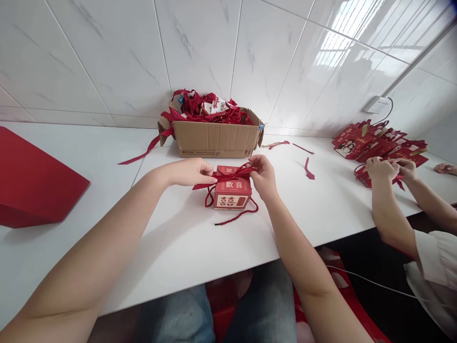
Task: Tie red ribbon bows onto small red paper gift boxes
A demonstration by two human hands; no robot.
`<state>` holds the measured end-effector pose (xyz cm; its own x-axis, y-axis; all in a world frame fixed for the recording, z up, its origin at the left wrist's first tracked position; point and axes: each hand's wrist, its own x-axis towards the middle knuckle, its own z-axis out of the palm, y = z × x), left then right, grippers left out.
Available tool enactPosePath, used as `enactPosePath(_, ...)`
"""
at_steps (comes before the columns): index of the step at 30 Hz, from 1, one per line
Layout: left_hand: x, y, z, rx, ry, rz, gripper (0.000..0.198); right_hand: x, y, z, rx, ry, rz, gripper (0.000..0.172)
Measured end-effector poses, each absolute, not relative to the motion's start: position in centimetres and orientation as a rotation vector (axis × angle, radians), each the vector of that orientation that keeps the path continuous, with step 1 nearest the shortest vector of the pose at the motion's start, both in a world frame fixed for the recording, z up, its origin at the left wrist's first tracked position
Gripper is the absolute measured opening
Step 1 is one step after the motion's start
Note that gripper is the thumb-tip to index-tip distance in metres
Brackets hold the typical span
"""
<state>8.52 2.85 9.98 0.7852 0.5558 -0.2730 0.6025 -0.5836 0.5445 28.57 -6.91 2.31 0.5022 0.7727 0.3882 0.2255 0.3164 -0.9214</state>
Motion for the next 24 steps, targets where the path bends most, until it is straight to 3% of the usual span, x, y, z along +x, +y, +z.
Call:
enactPosePath(6,7.0,3.9,10.9,2.456,0.904,-0.213,0.023,29.9,-8.2,3.7,-1.154,-1.106,0.915,0.034)
enactPosePath(9,6.5,4.4,10.8,2.458,0.975,-0.098,0.036,30.9,-9.2,4.3,-1.103,-1.211,1.019,0.051)
enactPosePath(14,7.9,3.6,9.7,2.381,0.849,0.306,0.058,31.5,-10.0,4.6,-1.296,-1.413,1.037,0.097)
enactPosePath(16,8.7,3.1,9.4,2.326,0.743,0.29,0.059,31.3,-9.9,4.5,-1.365,-1.376,1.041,0.104)
enactPosePath(19,8.9,2.9,9.4,2.247,0.723,0.236,0.048,31.0,-9.5,4.2,-1.401,-1.244,0.941,0.098)
enactPosePath(24,8.2,3.2,10.2,2.219,0.945,0.456,0.019,30.5,-8.6,3.5,-1.363,-1.177,0.841,0.066)
